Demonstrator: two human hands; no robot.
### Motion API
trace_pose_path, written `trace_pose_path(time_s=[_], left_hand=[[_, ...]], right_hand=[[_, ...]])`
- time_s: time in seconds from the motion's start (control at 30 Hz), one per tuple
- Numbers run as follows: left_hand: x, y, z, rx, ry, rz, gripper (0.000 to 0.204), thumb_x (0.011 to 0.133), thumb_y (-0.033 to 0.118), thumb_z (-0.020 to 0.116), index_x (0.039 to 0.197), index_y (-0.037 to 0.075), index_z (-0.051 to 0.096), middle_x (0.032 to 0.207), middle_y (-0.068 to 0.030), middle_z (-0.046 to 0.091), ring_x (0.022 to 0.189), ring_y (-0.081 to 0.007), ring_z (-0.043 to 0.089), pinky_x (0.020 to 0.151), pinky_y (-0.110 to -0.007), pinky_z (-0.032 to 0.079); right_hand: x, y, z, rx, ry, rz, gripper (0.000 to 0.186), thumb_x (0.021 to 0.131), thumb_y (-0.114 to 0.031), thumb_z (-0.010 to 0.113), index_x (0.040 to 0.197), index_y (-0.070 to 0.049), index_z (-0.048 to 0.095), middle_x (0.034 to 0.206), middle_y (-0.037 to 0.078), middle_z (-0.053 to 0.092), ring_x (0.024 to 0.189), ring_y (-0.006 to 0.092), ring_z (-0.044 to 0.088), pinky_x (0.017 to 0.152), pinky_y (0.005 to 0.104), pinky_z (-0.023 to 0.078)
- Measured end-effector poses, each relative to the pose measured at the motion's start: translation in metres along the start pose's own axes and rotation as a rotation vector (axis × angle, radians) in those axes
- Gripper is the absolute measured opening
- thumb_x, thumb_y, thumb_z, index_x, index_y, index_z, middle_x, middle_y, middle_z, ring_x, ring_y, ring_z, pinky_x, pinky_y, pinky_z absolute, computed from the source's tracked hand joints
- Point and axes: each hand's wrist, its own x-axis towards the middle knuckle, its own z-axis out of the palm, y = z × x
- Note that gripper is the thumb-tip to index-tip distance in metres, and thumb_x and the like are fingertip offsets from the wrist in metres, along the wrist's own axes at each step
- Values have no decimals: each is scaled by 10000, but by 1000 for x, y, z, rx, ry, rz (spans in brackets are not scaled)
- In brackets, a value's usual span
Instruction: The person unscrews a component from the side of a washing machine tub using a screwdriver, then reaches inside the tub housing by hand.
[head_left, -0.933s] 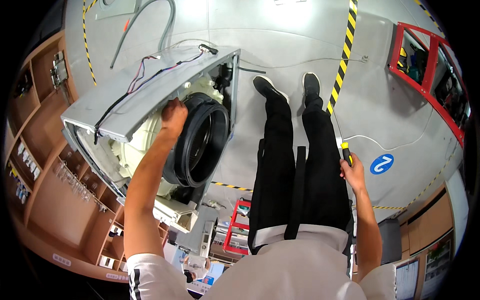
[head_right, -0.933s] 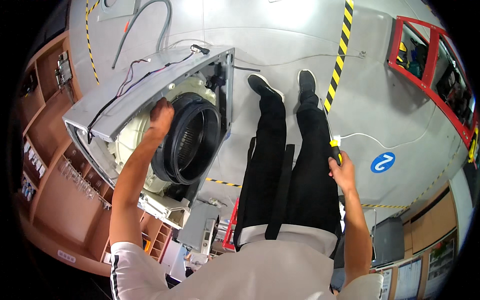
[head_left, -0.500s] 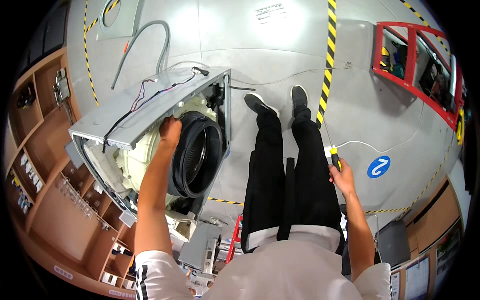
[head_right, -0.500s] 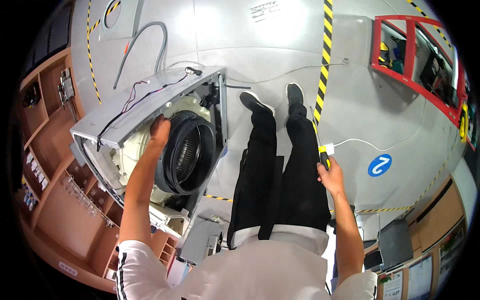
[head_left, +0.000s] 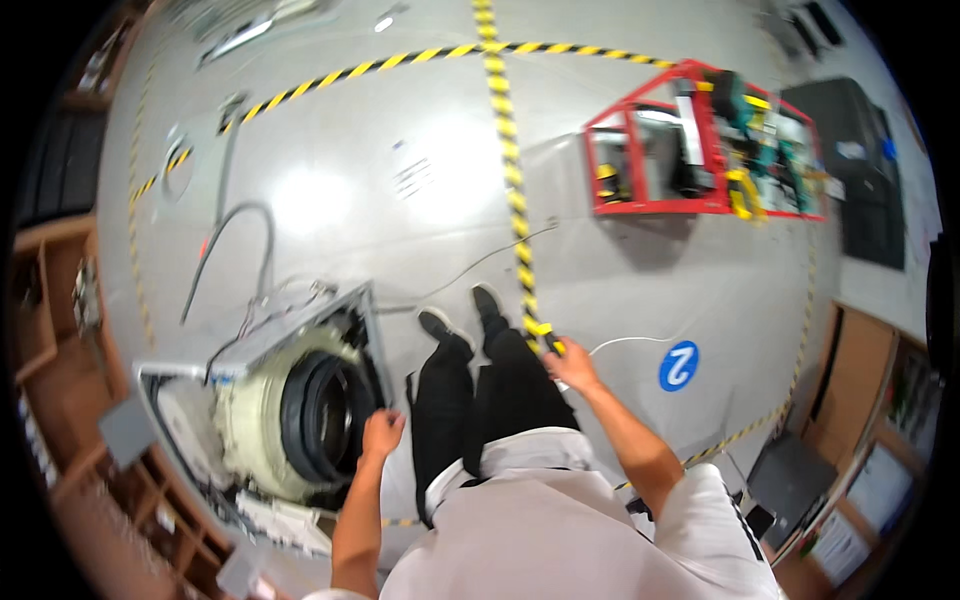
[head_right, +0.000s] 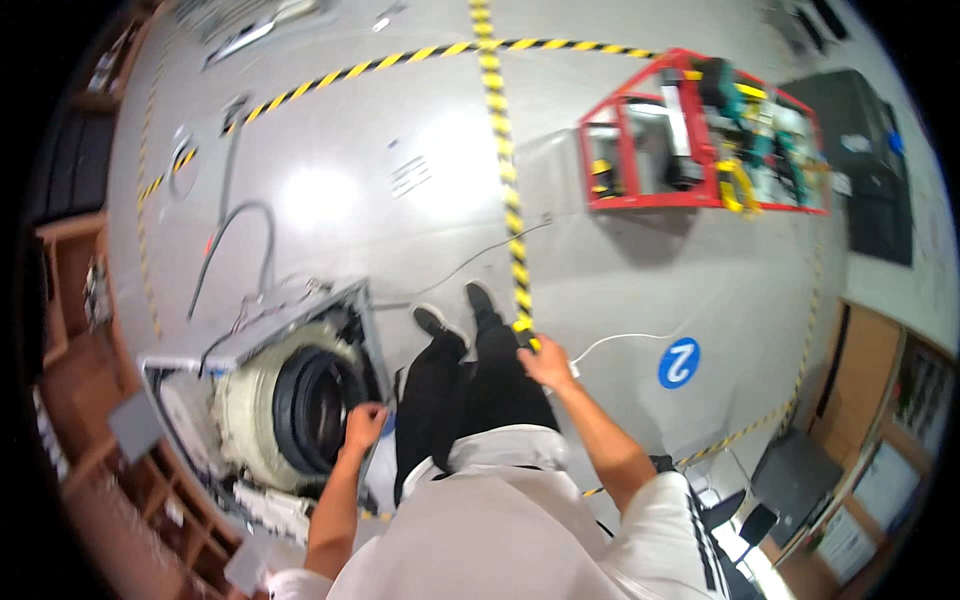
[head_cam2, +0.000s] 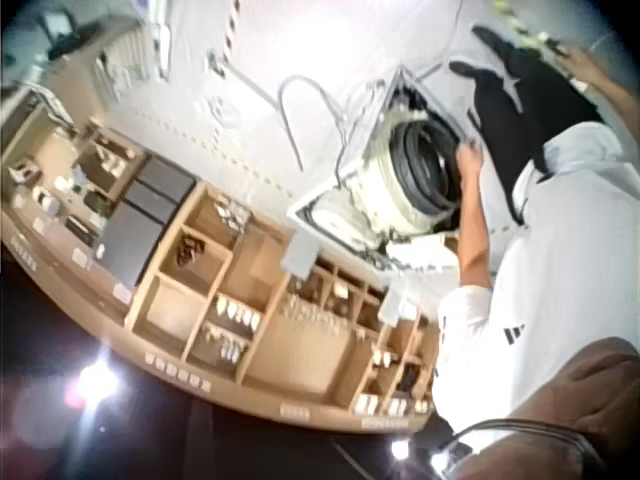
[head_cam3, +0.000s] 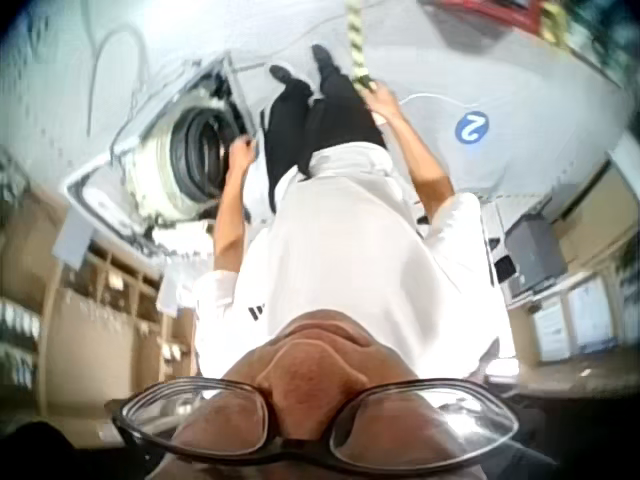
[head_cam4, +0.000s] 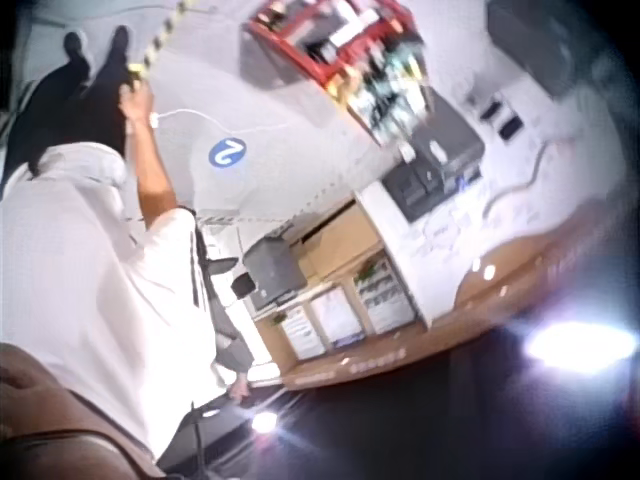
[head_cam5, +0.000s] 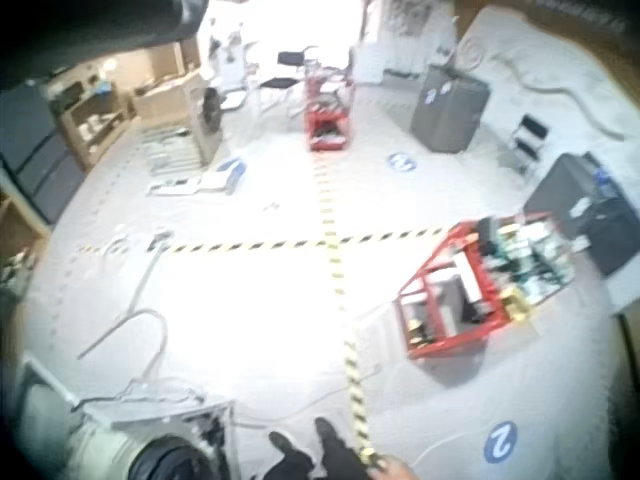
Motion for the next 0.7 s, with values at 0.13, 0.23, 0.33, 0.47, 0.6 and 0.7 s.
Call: trace_pose_path(time_s=[0.13,0.23,0.33,0.47,0.6,0.7], left_hand=[[1,-52,61,-276,-98,-224,215,784,241,603,754,39,673,619,-79,636,544,-151,612,544,-310,485],[8,-37,50,-432,-314,-414,210,845,199,573,783,11,641,666,-67,623,559,-145,599,458,-282,470],[29,-29,32,-481,-333,-417,192,861,186,546,804,21,625,642,-52,597,562,-150,591,490,-285,491],[74,-24,0,-555,-159,-326,193,866,210,542,934,39,600,790,-71,636,649,-178,606,561,-328,512],[88,27,-33,-698,-99,-204,214,878,232,535,895,29,600,777,-44,631,632,-125,597,510,-266,472],[76,45,-45,-703,-23,-229,214,877,240,538,910,38,602,797,-43,633,649,-129,600,521,-268,477]], right_hand=[[-8,-20,-26,-49,144,-18,397,733,-296,576,1005,-8,552,715,184,624,708,344,625,688,400,485],[-20,-7,-48,47,377,-60,386,746,-292,561,1011,-11,555,727,164,598,679,284,587,628,372,464],[-15,15,-78,116,656,-115,331,782,-271,542,997,-19,561,599,81,577,481,165,563,488,304,455],[-34,-15,-160,443,735,-2,352,822,-329,508,984,-22,563,617,84,584,546,209,566,546,329,446],[22,49,-249,84,1190,-154,345,826,-359,495,902,-34,578,636,99,598,556,214,585,534,335,448],[19,14,-311,30,1063,-108,429,802,-398,548,1056,-53,578,917,209,630,886,328,616,765,423,468]])
